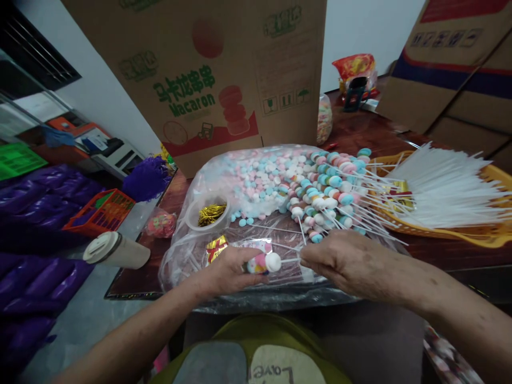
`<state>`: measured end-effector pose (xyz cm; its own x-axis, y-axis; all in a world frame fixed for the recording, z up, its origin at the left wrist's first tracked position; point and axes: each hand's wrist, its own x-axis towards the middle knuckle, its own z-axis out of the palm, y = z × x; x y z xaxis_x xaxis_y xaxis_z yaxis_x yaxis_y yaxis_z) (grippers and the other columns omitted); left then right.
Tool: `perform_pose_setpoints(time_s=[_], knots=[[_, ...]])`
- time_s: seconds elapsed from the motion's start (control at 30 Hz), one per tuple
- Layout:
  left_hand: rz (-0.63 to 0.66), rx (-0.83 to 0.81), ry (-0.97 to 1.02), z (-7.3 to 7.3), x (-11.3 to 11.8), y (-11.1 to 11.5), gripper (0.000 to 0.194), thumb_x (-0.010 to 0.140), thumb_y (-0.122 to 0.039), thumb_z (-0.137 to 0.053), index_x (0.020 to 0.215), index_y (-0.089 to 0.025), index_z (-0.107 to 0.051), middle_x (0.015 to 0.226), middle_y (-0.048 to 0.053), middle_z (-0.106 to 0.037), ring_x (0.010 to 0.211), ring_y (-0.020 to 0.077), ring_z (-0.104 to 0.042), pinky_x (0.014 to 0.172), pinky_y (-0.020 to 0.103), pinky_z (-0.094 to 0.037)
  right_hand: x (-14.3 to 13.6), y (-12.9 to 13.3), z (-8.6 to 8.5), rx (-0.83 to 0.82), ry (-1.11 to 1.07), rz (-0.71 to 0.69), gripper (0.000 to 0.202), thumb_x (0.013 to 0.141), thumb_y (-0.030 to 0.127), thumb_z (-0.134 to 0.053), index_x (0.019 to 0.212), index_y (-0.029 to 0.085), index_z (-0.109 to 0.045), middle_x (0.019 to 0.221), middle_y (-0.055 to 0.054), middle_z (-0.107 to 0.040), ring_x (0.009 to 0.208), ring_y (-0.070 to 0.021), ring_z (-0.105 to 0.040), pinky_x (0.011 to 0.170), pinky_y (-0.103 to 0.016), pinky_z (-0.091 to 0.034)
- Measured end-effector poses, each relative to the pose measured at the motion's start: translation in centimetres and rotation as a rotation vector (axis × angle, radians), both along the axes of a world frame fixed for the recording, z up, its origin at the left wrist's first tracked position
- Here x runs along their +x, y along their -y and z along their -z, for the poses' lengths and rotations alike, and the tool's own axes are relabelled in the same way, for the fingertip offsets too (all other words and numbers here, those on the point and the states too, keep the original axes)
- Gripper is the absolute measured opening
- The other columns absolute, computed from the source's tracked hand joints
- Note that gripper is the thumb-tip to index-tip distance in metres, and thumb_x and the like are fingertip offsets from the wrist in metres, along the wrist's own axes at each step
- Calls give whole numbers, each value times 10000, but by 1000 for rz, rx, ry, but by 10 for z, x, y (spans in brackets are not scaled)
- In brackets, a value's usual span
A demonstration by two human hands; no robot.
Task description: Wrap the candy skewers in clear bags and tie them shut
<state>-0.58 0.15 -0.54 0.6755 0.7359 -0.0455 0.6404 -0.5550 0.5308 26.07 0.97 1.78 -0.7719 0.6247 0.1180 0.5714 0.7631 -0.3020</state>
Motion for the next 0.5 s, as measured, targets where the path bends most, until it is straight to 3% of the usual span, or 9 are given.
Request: perform_pose_setpoints(time_s=[0.13, 0.27, 0.43, 0.5], knots=[[-21, -210, 73, -11, 10, 0, 323, 730, -451, -629, 886, -169, -613, 731, -25, -607, 670, 110, -534, 599, 188, -385, -16, -2, -7, 57, 134, -136, 197, 791, 112, -403, 706, 194, -561, 554, 2, -515, 502, -116, -397, 506, -266, -210], [39, -375, 103, -3, 24, 0, 346, 724, -428, -638, 936, -156, -616, 716, -29, -581, 657, 103, -511, 590, 183, -383, -41, 0, 2, 12, 88, -169, 190, 763, 99, -437, 781, 196, -599, 561, 10, -534, 486, -107, -379, 496, -261, -189], [-40, -403, 103, 8, 15, -8, 552, 638, -474, -703, 1084, -181, -564, 935, 7, -622, 793, 143, -547, 674, 209, -417, -36, -6, 19, -39, 142, -60, 201, 818, 159, -424, 682, 183, -569, 532, 13, -504, 475, -100, -368, 480, -252, -169], [-64, -330, 12, 7, 2, -10, 509, 668, -466, -680, 1070, -178, -561, 930, 19, -630, 782, 152, -554, 663, 217, -417, -23, -10, 22, -44, 162, -5, 256, 867, 219, -385, 675, 186, -550, 521, 22, -486, 464, -94, -369, 479, -247, -173]])
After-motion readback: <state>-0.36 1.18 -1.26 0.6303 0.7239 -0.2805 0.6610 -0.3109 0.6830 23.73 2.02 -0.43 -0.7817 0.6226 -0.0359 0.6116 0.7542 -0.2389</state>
